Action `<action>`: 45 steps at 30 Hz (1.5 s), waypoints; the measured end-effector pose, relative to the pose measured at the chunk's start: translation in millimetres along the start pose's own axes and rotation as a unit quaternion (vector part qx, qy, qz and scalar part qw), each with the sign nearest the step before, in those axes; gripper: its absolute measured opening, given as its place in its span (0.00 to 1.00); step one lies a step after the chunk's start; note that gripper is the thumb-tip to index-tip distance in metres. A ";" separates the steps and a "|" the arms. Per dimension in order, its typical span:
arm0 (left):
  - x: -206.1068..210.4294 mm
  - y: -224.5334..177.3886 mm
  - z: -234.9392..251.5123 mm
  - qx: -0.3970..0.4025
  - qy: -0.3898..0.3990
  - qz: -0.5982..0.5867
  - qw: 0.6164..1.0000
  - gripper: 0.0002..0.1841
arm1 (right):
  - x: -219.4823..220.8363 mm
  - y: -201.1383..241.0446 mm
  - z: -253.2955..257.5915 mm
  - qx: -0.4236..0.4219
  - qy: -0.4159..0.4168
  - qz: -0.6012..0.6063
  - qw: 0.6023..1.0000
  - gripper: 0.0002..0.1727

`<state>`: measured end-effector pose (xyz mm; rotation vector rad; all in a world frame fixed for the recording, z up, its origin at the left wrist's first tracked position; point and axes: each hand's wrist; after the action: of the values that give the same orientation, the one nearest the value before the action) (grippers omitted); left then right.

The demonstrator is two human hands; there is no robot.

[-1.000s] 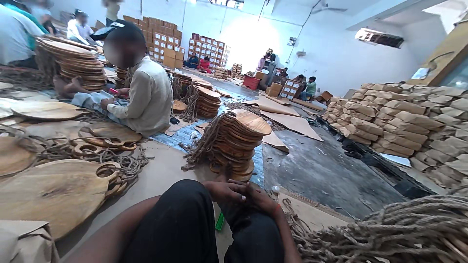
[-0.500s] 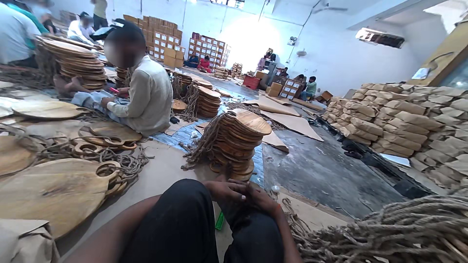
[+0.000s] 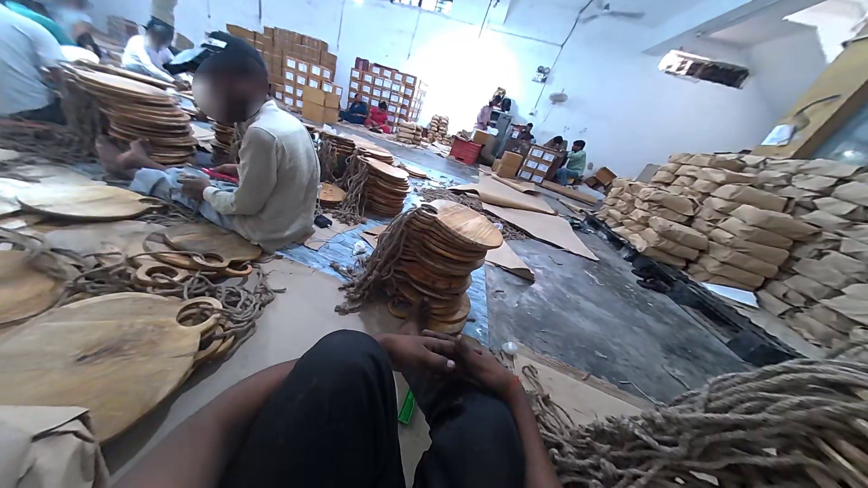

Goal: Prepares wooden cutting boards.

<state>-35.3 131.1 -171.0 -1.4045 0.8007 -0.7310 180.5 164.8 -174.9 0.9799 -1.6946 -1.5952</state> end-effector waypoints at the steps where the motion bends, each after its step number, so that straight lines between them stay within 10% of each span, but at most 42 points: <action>1: 0.3 -0.3 -0.1 0.002 0.002 -0.003 1.000 0.22 | 1.9 1.9 -0.9 -0.002 -0.002 -0.006 1.000 0.47; 45: 1.9 -2.9 -1.4 -0.010 -0.017 0.027 0.999 0.24 | -0.3 1.4 0.3 -0.005 0.012 -0.026 1.000 0.46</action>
<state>-35.4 128.6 -168.3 -1.4056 0.8174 -0.6571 180.2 165.2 -173.5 1.0416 -1.6554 -1.6166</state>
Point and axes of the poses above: each hand's wrist, its own z-axis towards the middle knuckle, its own x-axis out of the palm, y = z × x, and after that the axes turned 2 degrees about z, right-handed
